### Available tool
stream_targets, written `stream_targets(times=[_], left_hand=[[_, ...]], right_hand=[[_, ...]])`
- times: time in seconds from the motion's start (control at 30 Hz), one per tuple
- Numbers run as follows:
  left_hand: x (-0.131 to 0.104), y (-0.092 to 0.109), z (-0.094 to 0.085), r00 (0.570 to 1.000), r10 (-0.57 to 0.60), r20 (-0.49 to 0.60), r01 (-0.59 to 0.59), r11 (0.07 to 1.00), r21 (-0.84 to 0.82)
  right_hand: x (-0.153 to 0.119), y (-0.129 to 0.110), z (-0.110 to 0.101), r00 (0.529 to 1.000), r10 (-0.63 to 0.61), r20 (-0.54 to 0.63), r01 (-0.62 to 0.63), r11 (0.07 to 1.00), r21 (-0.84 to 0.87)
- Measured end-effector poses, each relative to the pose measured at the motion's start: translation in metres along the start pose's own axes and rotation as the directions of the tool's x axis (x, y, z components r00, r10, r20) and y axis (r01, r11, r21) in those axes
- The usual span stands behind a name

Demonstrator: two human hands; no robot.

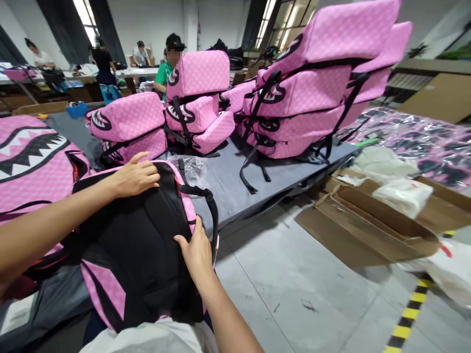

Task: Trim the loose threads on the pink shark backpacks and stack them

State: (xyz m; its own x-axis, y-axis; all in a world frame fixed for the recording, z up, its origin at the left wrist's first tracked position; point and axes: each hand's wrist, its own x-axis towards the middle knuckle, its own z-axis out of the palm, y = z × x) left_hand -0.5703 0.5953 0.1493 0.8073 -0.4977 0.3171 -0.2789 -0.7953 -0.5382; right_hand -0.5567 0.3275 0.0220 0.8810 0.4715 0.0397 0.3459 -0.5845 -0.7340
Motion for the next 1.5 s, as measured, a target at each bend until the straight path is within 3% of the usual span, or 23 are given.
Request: stream_targets(times=[0.1, 0.17, 0.23, 0.37, 0.47, 0.57, 0.63, 0.7, 0.77, 0.87, 1.0, 1.2, 1.3, 1.5], left_hand=[[-0.007, 0.024, -0.010, 0.988, -0.153, -0.037, 0.153, 0.988, -0.013], [-0.009, 0.059, -0.020, 0.973, -0.225, -0.051, 0.216, 0.966, -0.144], [-0.011, 0.099, -0.031, 0.964, -0.264, 0.032, 0.257, 0.896, -0.362], [-0.017, 0.156, -0.044, 0.928, -0.195, 0.319, 0.368, 0.620, -0.693], [-0.023, 0.173, -0.042, 0.924, -0.136, 0.358, 0.374, 0.520, -0.768], [-0.027, 0.173, -0.041, 0.903, -0.172, 0.394, 0.426, 0.472, -0.772], [-0.028, 0.164, -0.043, 0.896, -0.184, 0.404, 0.440, 0.490, -0.753], [-0.025, 0.149, -0.044, 0.920, -0.191, 0.341, 0.385, 0.589, -0.710], [-0.018, 0.130, -0.040, 0.958, -0.204, 0.202, 0.286, 0.747, -0.601], [0.000, 0.102, -0.023, 0.976, -0.214, 0.040, 0.214, 0.908, -0.360], [0.023, 0.078, -0.003, 0.973, -0.194, 0.127, 0.220, 0.946, -0.239], [0.042, 0.086, -0.005, 0.957, -0.125, 0.262, 0.199, 0.940, -0.276], [0.042, 0.098, -0.001, 0.959, -0.111, 0.261, 0.195, 0.927, -0.320], [0.033, 0.106, 0.006, 0.964, -0.155, 0.216, 0.230, 0.894, -0.384]], right_hand=[[0.001, 0.000, -0.011, 0.999, 0.036, -0.004, -0.034, 0.981, 0.190], [-0.003, -0.005, -0.018, 0.996, 0.070, -0.048, -0.050, 0.938, 0.344], [-0.008, -0.014, -0.022, 0.990, 0.046, -0.137, 0.023, 0.886, 0.464], [-0.017, -0.043, -0.019, 0.955, -0.054, -0.293, 0.237, 0.733, 0.638], [-0.018, -0.059, -0.012, 0.963, -0.044, -0.267, 0.244, 0.567, 0.786], [-0.013, -0.059, -0.009, 0.981, -0.108, -0.163, 0.195, 0.475, 0.858], [-0.009, -0.050, -0.011, 0.970, -0.239, -0.037, 0.168, 0.554, 0.816], [-0.005, -0.035, -0.014, 0.952, -0.305, 0.043, 0.179, 0.661, 0.729], [0.000, -0.018, -0.018, 0.971, -0.239, 0.020, 0.163, 0.720, 0.674], [0.006, -0.003, -0.022, 0.996, -0.061, -0.071, 0.094, 0.704, 0.704], [0.011, -0.007, -0.026, 0.978, 0.058, -0.199, 0.092, 0.741, 0.666], [0.024, -0.018, -0.020, 0.949, 0.197, -0.245, -0.028, 0.828, 0.560], [0.033, -0.015, -0.014, 0.925, 0.227, -0.304, -0.040, 0.855, 0.517], [0.034, -0.006, -0.013, 0.934, 0.218, -0.284, -0.061, 0.878, 0.475]])
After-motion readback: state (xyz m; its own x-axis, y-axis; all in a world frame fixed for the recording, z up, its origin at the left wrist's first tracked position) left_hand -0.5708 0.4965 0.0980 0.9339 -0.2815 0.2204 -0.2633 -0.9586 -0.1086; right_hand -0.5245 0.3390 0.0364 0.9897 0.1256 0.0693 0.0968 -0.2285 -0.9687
